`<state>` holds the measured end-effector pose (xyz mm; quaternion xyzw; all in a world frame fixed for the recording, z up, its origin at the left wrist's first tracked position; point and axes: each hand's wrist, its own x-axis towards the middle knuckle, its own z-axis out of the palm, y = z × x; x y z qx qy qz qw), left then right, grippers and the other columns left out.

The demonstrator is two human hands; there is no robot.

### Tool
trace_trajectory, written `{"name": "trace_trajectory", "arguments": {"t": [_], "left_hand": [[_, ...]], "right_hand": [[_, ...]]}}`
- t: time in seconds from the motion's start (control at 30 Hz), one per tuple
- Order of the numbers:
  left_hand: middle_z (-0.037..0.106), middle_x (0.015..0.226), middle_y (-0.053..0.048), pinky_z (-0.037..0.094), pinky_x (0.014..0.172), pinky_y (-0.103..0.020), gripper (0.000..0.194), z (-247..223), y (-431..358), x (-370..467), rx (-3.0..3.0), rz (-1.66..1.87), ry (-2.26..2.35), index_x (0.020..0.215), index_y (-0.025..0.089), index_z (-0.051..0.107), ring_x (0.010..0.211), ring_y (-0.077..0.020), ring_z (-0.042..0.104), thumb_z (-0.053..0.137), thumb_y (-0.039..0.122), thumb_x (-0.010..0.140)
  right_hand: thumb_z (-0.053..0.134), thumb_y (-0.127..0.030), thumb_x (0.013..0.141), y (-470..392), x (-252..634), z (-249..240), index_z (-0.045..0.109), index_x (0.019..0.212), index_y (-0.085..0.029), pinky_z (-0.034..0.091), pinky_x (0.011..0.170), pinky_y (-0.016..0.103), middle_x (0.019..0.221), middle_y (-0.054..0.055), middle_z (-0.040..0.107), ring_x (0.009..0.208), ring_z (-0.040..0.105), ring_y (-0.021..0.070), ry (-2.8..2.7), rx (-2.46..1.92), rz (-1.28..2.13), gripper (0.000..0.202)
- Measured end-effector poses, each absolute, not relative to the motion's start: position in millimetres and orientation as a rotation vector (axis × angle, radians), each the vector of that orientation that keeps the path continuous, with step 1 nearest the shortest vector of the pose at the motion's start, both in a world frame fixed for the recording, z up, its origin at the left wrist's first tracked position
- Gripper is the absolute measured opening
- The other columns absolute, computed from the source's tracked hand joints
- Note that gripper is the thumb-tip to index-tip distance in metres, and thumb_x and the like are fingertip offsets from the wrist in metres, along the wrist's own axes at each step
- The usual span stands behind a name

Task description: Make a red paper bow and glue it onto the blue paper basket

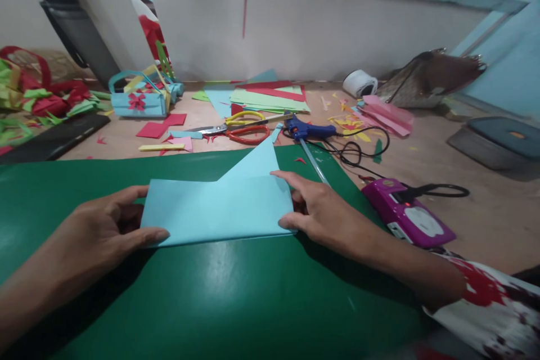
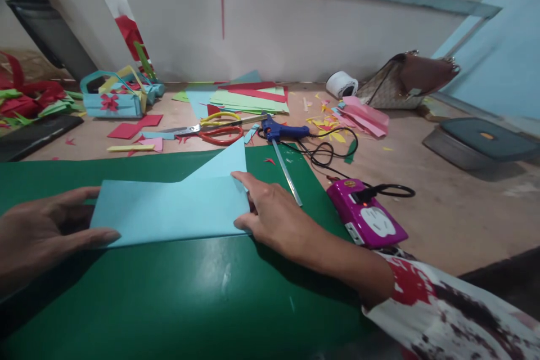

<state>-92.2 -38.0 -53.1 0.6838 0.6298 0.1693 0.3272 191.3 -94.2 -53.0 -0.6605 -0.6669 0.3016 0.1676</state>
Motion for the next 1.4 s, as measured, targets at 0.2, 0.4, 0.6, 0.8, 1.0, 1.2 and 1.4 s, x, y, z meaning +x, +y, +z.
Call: {"name": "trace_trajectory", "arguments": {"t": [0.2, 0.4, 0.6, 0.8, 1.0, 1.2, 1.4], "left_hand": [[0.068, 0.066, 0.008, 0.043, 0.061, -0.023, 0.051, -46.4, -41.0, -86.4, 1.744, 0.446, 1.680, 0.108, 0.021, 0.061, 0.066, -0.0182, 0.063, 0.066, 0.040, 0.061], [0.063, 0.058, 0.010, 0.042, 0.062, -0.021, 0.050, -47.0, -41.0, -87.9, 1.762, 0.451, 1.654, 0.107, 0.020, 0.060, 0.061, -0.0151, 0.059, 0.067, 0.038, 0.062], [0.065, 0.062, 0.005, 0.040, 0.053, -0.022, 0.055, -60.4, -30.6, -100.7, 1.847, 0.411, 1.541, 0.110, 0.016, 0.060, 0.058, -0.0162, 0.058, 0.072, 0.041, 0.063], [0.064, 0.066, 0.003, 0.040, 0.052, -0.023, 0.052, -64.0, -28.2, -103.3, 1.792, 0.457, 1.424, 0.114, 0.018, 0.058, 0.057, -0.0153, 0.057, 0.072, 0.031, 0.067], [0.054, 0.058, 0.007, 0.035, 0.050, -0.020, 0.049, -64.5, -29.5, -103.8, 1.784, 0.488, 1.402, 0.113, 0.018, 0.059, 0.053, -0.0111, 0.048, 0.073, 0.026, 0.067], [0.053, 0.058, 0.007, 0.035, 0.050, -0.021, 0.050, -62.4, -31.0, -103.6, 1.791, 0.488, 1.396, 0.116, 0.017, 0.058, 0.053, -0.0112, 0.048, 0.070, 0.024, 0.069], [0.056, 0.064, 0.005, 0.039, 0.054, -0.023, 0.051, -62.2, -34.8, -101.5, 1.868, 0.494, 1.411, 0.120, 0.017, 0.055, 0.058, -0.0134, 0.051, 0.069, 0.026, 0.072]], "right_hand": [[0.069, -0.012, 0.075, -98.0, 187.4, -50.4, 0.039, 0.140, -0.020, 0.037, 0.057, 0.025, 0.064, -0.006, 0.048, 0.059, 0.047, 0.0131, -1.963, -1.921, 0.754, 0.072], [0.068, -0.014, 0.076, -101.4, 185.5, -54.3, 0.033, 0.144, -0.019, 0.042, 0.062, 0.029, 0.066, -0.003, 0.053, 0.063, 0.053, 0.0175, -2.056, -1.970, 0.619, 0.077], [0.063, -0.017, 0.077, -101.7, 190.4, -64.8, 0.033, 0.144, -0.016, 0.044, 0.060, 0.032, 0.066, -0.001, 0.057, 0.060, 0.056, 0.0196, -2.143, -1.909, 0.470, 0.074], [0.056, -0.022, 0.074, -94.7, 203.0, -84.2, 0.043, 0.137, -0.014, 0.040, 0.044, 0.028, 0.054, -0.003, 0.053, 0.044, 0.051, 0.0175, -2.132, -1.725, 0.280, 0.065], [0.056, -0.028, 0.073, -91.1, 205.2, -85.4, 0.046, 0.135, -0.016, 0.041, 0.041, 0.029, 0.052, -0.003, 0.055, 0.043, 0.054, 0.0192, -2.123, -1.739, 0.277, 0.064], [0.057, -0.025, 0.073, -91.9, 207.9, -89.7, 0.042, 0.137, -0.021, 0.040, 0.040, 0.029, 0.053, -0.004, 0.054, 0.043, 0.054, 0.0196, -2.138, -1.687, 0.223, 0.065], [0.060, -0.022, 0.073, -90.4, 206.4, -85.2, 0.042, 0.136, -0.018, 0.042, 0.040, 0.029, 0.053, -0.003, 0.055, 0.044, 0.056, 0.0202, -2.148, -1.750, 0.322, 0.066]]}}
